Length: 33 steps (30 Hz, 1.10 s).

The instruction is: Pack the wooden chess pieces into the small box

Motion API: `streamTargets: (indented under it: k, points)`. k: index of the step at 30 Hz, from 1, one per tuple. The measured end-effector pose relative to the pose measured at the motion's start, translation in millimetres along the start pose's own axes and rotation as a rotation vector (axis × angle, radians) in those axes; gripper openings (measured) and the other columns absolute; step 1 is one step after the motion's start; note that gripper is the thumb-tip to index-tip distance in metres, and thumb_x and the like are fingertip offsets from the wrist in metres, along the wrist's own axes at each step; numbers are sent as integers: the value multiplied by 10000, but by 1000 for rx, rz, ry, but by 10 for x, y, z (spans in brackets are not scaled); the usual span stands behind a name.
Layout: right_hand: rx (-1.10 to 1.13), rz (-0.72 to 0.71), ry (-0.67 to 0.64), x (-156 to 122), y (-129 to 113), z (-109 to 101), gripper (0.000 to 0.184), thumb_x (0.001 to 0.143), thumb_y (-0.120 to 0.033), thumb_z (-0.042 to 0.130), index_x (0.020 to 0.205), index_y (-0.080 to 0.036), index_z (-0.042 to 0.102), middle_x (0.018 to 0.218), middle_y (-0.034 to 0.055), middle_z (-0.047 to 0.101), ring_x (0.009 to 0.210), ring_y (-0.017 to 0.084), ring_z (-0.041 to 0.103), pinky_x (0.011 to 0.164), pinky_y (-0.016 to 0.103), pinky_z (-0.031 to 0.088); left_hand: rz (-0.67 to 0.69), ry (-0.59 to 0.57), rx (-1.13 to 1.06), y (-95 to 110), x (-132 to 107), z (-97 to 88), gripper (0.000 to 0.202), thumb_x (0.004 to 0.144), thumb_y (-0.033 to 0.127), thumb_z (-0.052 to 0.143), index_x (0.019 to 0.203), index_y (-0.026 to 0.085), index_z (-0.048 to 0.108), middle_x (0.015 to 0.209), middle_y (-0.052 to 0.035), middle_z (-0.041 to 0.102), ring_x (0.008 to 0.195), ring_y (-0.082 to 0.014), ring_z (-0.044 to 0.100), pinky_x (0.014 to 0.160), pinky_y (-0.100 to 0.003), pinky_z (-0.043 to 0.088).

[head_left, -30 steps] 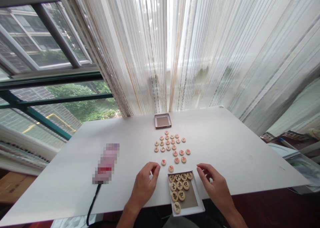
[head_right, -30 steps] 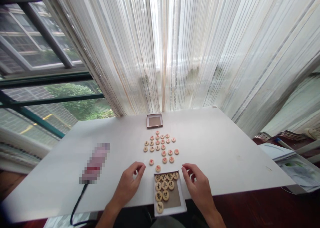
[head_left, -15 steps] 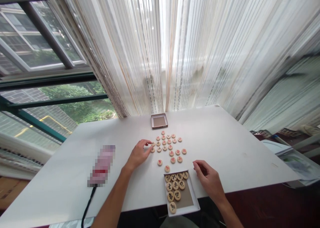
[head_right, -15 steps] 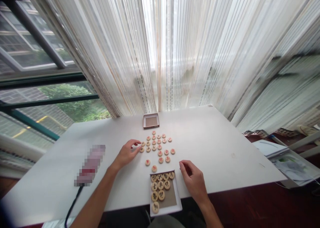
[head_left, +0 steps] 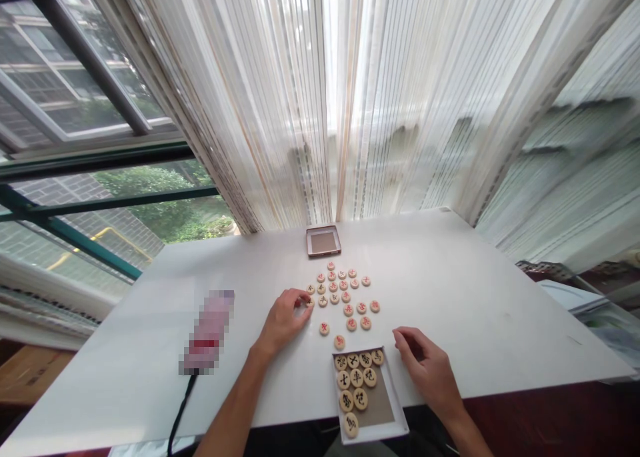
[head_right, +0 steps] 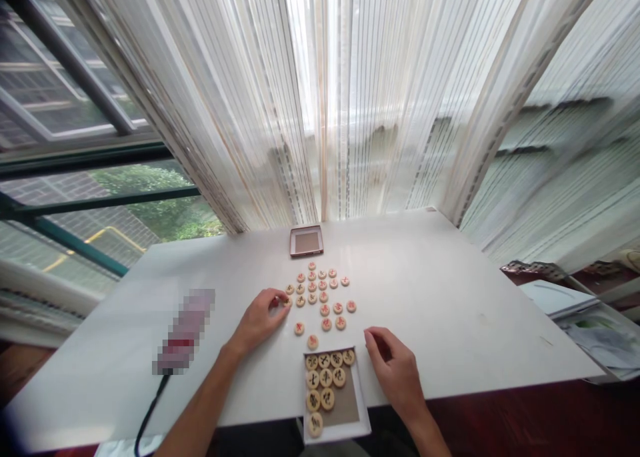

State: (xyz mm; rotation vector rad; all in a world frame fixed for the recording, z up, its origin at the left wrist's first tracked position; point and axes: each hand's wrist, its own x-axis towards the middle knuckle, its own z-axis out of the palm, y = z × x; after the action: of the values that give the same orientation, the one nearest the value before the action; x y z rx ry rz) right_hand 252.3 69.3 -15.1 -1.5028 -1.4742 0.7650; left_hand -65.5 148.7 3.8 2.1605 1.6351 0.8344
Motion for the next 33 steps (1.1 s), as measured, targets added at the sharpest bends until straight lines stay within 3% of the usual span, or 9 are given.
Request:
streamTargets:
  k: [7, 16, 25, 33]
  points:
    - [-13, 15, -8, -8, 32, 14, 267, 928, -456, 557, 957, -223, 684, 865, 33, 748, 769, 209, 702, 718, 273, 562, 39, -29, 27, 36, 39, -60, 145, 851, 268, 644, 990, 237, 616, 984, -40, 659, 810, -201, 617, 786, -358, 514]
    - [-26, 20, -11, -15, -1, -10, 289, 934, -475, 547, 955, -219, 682, 880, 57, 755, 785, 232, 711, 724, 299, 575, 176, -28, 21, 60, 386, -100, 150, 908, 244, 566, 1013, 249, 673, 1058, -61, 674, 1020, -240, 603, 930, -395, 486]
    - [-19, 10, 19, -12, -56, -8, 312, 927, -486, 539, 919, -215, 693, 855, 53, 755, 749, 228, 713, 707, 295, 583, 156, -38, 56, 63, 494, 57, 120, 861, 283, 657, 954, 247, 724, 967, -62, 669, 937, -241, 604, 862, -375, 482]
    - [-25, -2, -3, -4, -48, -23, 313, 934, -477, 541, 940, -208, 702, 881, 67, 763, 767, 231, 720, 709, 289, 596, 142, -41, 74, 82, 497, 34, 113, 876, 303, 641, 918, 246, 730, 927, -56, 664, 893, -234, 602, 827, -371, 477]
